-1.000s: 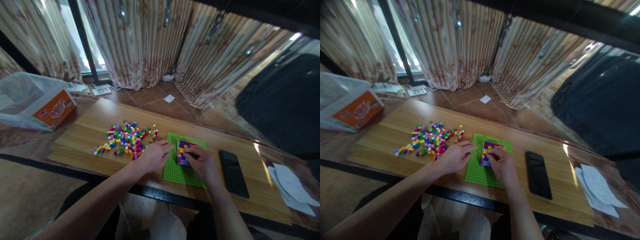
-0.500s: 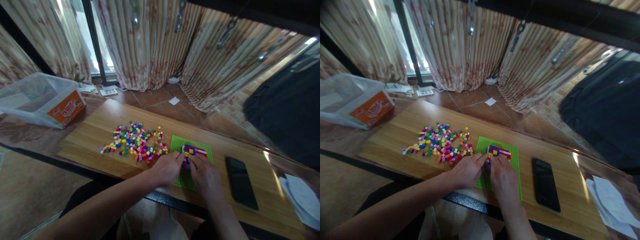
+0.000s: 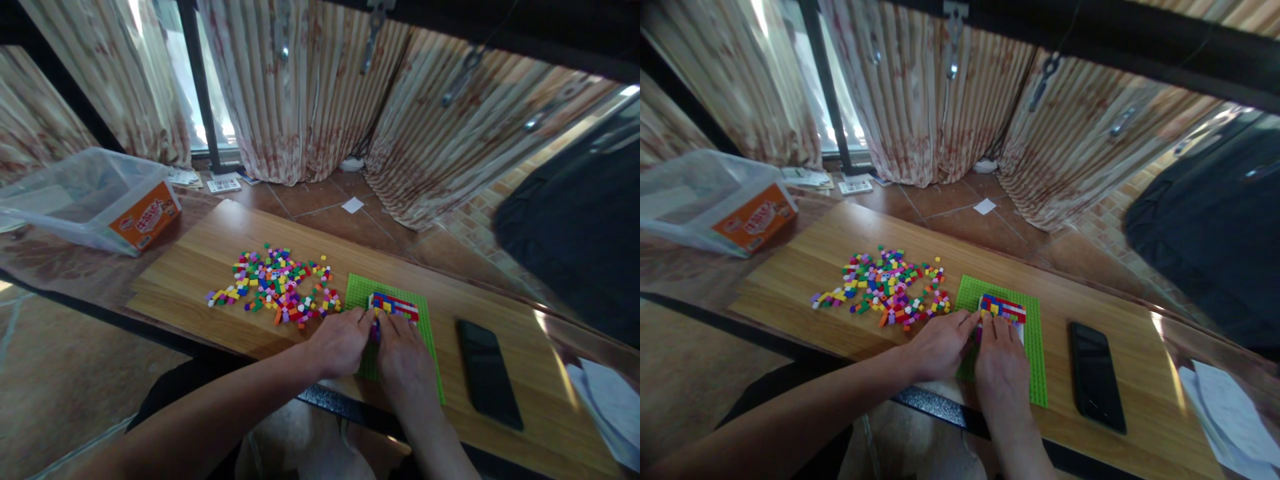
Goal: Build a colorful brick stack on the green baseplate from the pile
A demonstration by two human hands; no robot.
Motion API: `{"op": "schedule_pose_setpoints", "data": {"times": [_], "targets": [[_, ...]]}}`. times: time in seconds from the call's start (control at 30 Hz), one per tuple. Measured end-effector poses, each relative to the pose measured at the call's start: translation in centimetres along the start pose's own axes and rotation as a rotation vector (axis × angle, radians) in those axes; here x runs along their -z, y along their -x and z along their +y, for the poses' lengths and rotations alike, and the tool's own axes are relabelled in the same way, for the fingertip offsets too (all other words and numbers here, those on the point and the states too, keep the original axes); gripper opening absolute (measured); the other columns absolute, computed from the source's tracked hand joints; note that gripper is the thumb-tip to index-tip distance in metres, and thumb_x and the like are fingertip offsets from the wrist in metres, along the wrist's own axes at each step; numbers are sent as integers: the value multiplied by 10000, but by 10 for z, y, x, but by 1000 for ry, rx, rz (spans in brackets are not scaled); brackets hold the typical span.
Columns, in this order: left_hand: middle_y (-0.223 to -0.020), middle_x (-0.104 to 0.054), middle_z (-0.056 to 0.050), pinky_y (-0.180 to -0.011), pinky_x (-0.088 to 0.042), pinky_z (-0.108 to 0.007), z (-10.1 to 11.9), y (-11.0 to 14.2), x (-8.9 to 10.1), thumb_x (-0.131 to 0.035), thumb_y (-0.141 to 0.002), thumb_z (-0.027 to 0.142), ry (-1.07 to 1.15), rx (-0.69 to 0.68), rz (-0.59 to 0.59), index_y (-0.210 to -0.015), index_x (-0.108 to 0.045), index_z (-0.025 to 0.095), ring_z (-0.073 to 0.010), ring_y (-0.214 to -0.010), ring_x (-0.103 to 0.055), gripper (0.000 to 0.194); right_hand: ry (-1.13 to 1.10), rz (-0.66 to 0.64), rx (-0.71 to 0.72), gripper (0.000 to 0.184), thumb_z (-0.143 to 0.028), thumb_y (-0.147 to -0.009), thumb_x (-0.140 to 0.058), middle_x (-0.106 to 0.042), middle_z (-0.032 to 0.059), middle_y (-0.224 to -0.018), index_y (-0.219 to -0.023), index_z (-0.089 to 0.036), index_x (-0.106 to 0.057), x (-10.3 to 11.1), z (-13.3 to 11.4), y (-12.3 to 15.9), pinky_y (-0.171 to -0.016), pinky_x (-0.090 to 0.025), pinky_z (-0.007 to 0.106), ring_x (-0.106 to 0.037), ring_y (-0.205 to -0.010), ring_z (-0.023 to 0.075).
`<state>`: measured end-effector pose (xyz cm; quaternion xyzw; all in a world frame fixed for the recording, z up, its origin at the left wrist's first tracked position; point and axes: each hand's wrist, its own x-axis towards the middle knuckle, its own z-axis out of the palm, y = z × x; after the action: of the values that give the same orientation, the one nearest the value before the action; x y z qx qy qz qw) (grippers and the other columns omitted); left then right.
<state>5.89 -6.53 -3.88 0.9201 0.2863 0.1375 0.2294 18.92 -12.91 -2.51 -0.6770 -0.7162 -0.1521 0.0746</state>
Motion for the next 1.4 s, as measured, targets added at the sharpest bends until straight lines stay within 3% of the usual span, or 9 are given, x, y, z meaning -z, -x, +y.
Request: {"op": "schedule_pose_setpoints", "data": {"times": [0.2,0.4,0.53,0.67,0.8,0.97,1.07,1.27,1.4], "targets": [[-1099,-592,-141,-810,-520,-360,-1,0,0,-517,-766,182,-7,-11,-12,-1340,-371,70,-253,-963,-596,603,6,-7,8,337,-60,-876,-382,-636,164,-993,-1123,-77,-612,0,1,-1,-845,-495,409,-583,-893,271],[-1003,-619,-95,-750,-526,-342,-5,1,7,-477,-813,160,-7,11,32,-1251,-480,121,-224,-883,-611,440,-41,-7,46,345,-75,-890,-353,-655,176,-1012,-1103,-75,-624,-4,9,1,-849,-492,414,-595,-932,274],[-1000,-630,-86,-784,-513,-330,-23,-1,29,-439,-879,200,-30,119,116,-1110,-577,156,-204,-890,-616,273,-146,61,-58,304,-168,-932,-382,-684,146,-969,-1057,-99,-650,-8,14,0,-799,-501,376,-627,-907,254],[-977,-653,-86,-792,-496,-323,-55,1,61,-443,-868,178,-78,273,167,-1007,-638,152,-199,-879,-621,241,-250,200,-181,278,-283,-933,-451,-713,101,-948,-1023,-149,-677,-7,18,-3,-668,-498,323,-662,-790,223],[-887,-689,-64,-767,-474,-293,-84,12,88,-478,-823,137,-22,314,84,-919,-688,151,-182,-824,-628,231,-356,267,-187,257,-297,-920,-487,-722,83,-946,-1014,-164,-687,-3,13,-6,-674,-497,296,-671,-790,194],[-780,-698,-15,-690,-441,-222,-95,27,105,-565,-746,98,175,140,-120,-872,-714,140,-118,-704,-608,199,-517,216,-39,239,-273,-929,-478,-722,66,-922,-984,-176,-690,-3,-13,-11,-740,-515,297,-668,-822,173],[-767,-694,-5,-679,-443,-212,-96,30,106,-577,-712,68,178,149,-129,-893,-719,139,-112,-680,-596,240,-600,122,61,230,-242,-934,-473,-711,59,-936,-1004,-187,-685,-6,-34,-13,-755,-526,291,-659,-829,160],[-969,-671,-67,-854,-474,-311,-95,15,91,-483,-807,119,-86,248,161,-1000,-700,173,-194,-906,-613,296,-626,39,171,248,-192,-924,-461,-672,77,-1046,-1037,-210,-682,-14,-63,-20,-818,-539,318,-637,-929,181],[-1091,-616,-89,-917,-462,-336,-90,1,73,-449,-841,127,-144,231,208,-1087,-665,176,-205,-1003,-578,331,-624,31,155,240,-186,-913,-471,-663,79,-1041,-1017,-209,-685,-17,-66,-28,-830,-537,338,-625,-940,188]]}}
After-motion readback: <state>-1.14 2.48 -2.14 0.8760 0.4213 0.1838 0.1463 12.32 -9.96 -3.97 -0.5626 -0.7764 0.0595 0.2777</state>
